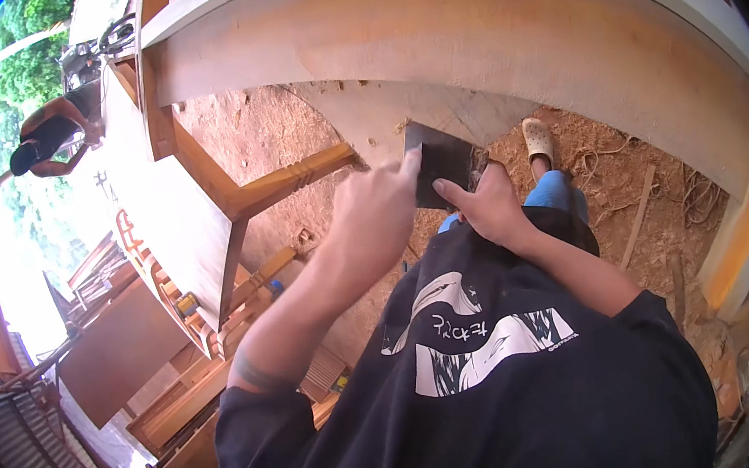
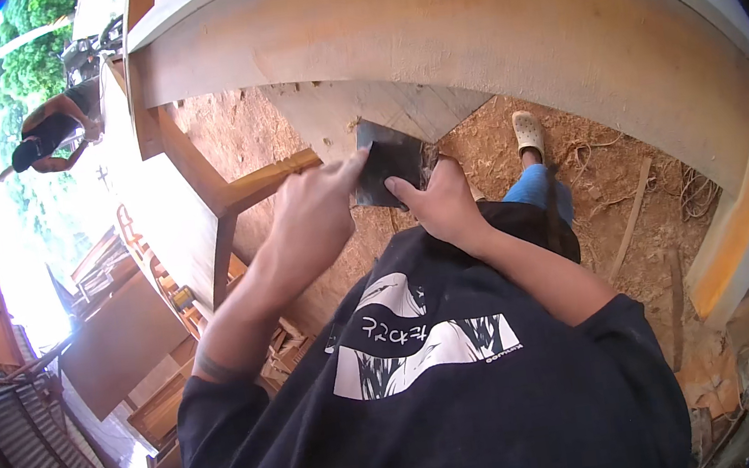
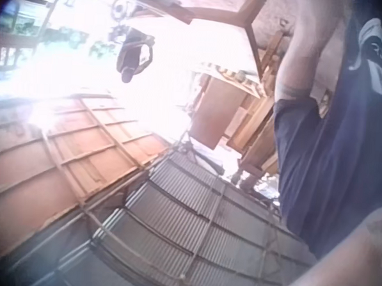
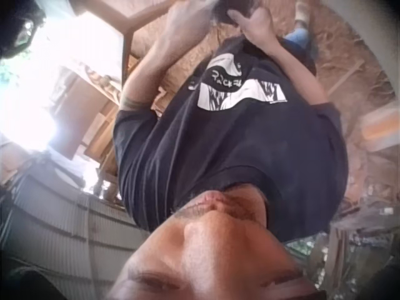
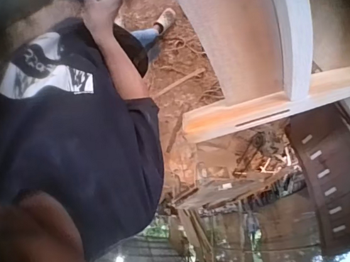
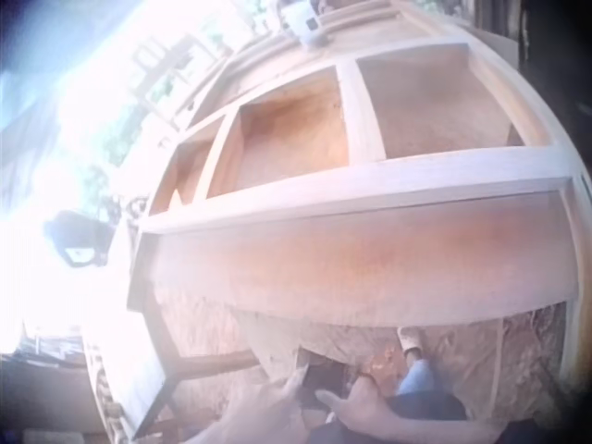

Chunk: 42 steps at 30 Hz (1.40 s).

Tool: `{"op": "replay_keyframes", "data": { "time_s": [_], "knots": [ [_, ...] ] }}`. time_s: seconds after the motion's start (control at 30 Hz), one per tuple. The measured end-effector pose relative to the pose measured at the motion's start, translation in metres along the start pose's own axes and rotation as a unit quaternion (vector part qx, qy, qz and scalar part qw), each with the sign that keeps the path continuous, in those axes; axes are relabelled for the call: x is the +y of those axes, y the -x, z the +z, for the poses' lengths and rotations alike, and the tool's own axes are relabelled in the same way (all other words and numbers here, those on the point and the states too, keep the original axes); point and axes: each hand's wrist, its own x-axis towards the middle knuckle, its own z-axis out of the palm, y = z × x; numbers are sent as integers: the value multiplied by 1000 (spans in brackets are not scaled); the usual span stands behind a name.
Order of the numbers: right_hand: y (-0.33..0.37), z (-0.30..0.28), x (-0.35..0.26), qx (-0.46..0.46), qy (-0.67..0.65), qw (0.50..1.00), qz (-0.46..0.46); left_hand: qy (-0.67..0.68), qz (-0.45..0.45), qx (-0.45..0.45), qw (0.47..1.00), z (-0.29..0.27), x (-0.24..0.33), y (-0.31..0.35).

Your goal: The person sands the underside of a wooden frame with sandpaper and then applies yellow putty to a large tabletop using a metal scraper.

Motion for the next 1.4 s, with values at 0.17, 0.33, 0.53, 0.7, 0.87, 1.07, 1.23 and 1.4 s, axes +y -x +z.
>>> {"op": "replay_keyframes", "data": {
  "time_s": [0.17, 0.33, 0.53, 0.7, 0.87, 1.07, 1.23, 1.4],
  "knots": [
    [-10, 6, 28, 32, 23, 997, -60, 29, -10, 86, 996, -7, -2, -20],
    [-6, 1, 9, 14, -31, 999, -4, 5, 44, 24, 999, 4, -5, 9],
    [-4, 2, 7, 5, 59, 998, 14, -6, 13, 10, 1000, 7, -1, 19],
    [-1, 2, 6, 23, 29, 999, 6, -5, 16, 10, 1000, 12, -4, 24],
    [-8, 5, 22, 8, 31, 1000, -1, 23, -6, 25, 999, 1, -1, 9],
    [-15, 8, 32, 22, 9, 999, -24, -14, 7, -17, 1000, 9, -5, 20],
    [-8, 2, 12, -28, -3, 999, -16, 50, -7, 3, 999, -5, -4, 11],
    [-1, 5, 5, 40, 48, 997, -44, 37, -18, 19, 999, 4, -4, 14]
  ]
}}
